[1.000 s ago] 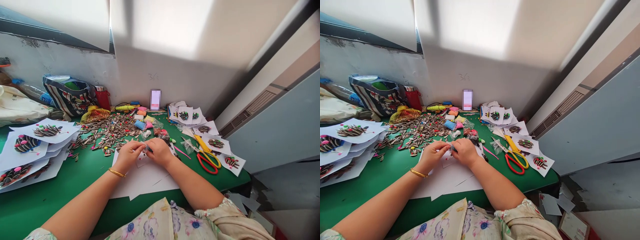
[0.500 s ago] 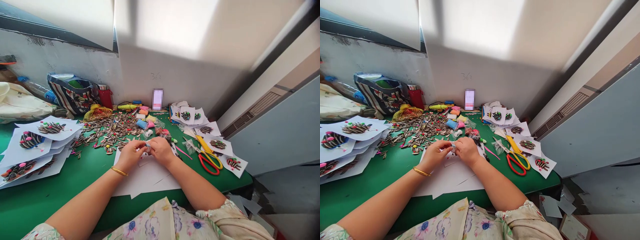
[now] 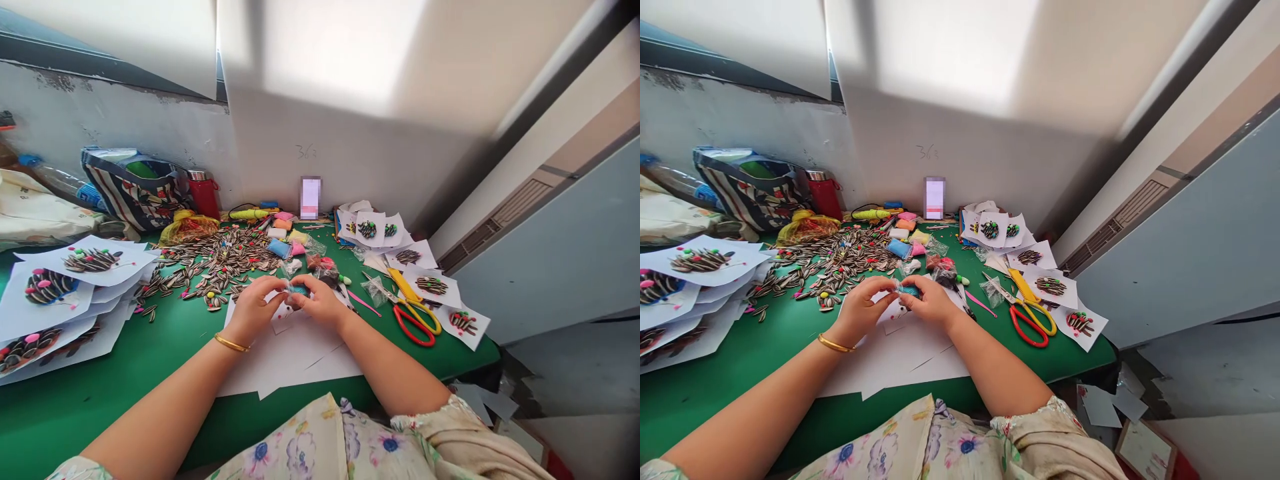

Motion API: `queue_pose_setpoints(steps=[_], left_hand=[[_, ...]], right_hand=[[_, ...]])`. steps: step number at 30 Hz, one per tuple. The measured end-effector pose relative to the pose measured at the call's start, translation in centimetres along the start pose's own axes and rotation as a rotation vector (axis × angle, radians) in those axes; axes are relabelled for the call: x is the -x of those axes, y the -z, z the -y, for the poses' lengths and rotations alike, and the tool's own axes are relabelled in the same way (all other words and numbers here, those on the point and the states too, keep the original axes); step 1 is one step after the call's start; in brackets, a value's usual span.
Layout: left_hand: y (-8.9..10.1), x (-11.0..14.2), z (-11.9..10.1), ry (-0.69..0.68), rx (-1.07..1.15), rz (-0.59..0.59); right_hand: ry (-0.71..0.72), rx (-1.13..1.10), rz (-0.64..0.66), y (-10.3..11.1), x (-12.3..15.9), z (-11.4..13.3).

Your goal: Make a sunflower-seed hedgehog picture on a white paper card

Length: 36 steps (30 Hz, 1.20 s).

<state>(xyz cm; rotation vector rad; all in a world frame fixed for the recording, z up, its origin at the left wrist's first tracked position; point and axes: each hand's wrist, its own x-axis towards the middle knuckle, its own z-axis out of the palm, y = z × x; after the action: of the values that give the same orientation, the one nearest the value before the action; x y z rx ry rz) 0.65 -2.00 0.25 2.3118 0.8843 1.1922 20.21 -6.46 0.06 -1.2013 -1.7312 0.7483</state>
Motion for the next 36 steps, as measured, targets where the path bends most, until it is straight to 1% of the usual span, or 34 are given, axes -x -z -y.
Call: queue_pose_setpoints(steps=[3, 6, 8, 12, 15, 18, 20, 23, 26, 29, 33, 36], left_hand=[[-0.1, 0.1, 0.0, -0.053, -0.021, -0.006], [-0.2, 0.3, 0.2, -0.086, -0.073, -0.009], [-0.3, 0.5, 0.3, -0.103, -0.13, -0.014], [-0.2, 0.4, 0.3, -0.172, -0.225, 0.0], [0.0, 0.2, 0.3, -0.214, -0.268, 0.029], [0.1, -0.1, 0.3, -0.217, -0.306, 0.035], [0.2, -0.2, 0.3, -0.228, -0.32, 0.037], [0.2, -0.2, 0.2, -0.232, -0.339, 0.056], [0.2, -0.2, 0.0, -0.244, -0.358, 0.062], [0.3, -0.3, -0.6, -0.278, -0.391, 0.048], [0.7, -0.6, -2.5, -0.316, -0.474, 0.057], [1.3, -0.7, -4.4, -0.324, -0.486, 0.091]], right_hand=[[-0.105, -0.176, -0.004, -0.4, 0.0, 0.1], [-0.143, -0.313, -0.017, -0.8, 0.0, 0.2], [-0.156, -0.345, -0.028, -1.0, 0.0, 0.3], [-0.137, -0.292, -0.039, -1.0, 0.0, -0.1], [-0.055, -0.149, -0.04, -0.9, -0.1, -0.5], [0.048, 0.005, -0.041, -0.7, -0.4, -0.4], [0.074, 0.04, -0.023, -0.5, -0.5, -0.2], [0.037, 0.012, 0.007, -0.3, -0.6, -0.1], [-0.047, -0.083, 0.011, -0.4, -0.5, -0.3], [-0.127, -0.19, -0.01, -0.5, -0.2, -0.2], [-0.206, -0.317, -0.029, 0.0, 0.4, 1.3], [-0.179, -0.296, -0.041, 0.7, 1.1, 2.8]])
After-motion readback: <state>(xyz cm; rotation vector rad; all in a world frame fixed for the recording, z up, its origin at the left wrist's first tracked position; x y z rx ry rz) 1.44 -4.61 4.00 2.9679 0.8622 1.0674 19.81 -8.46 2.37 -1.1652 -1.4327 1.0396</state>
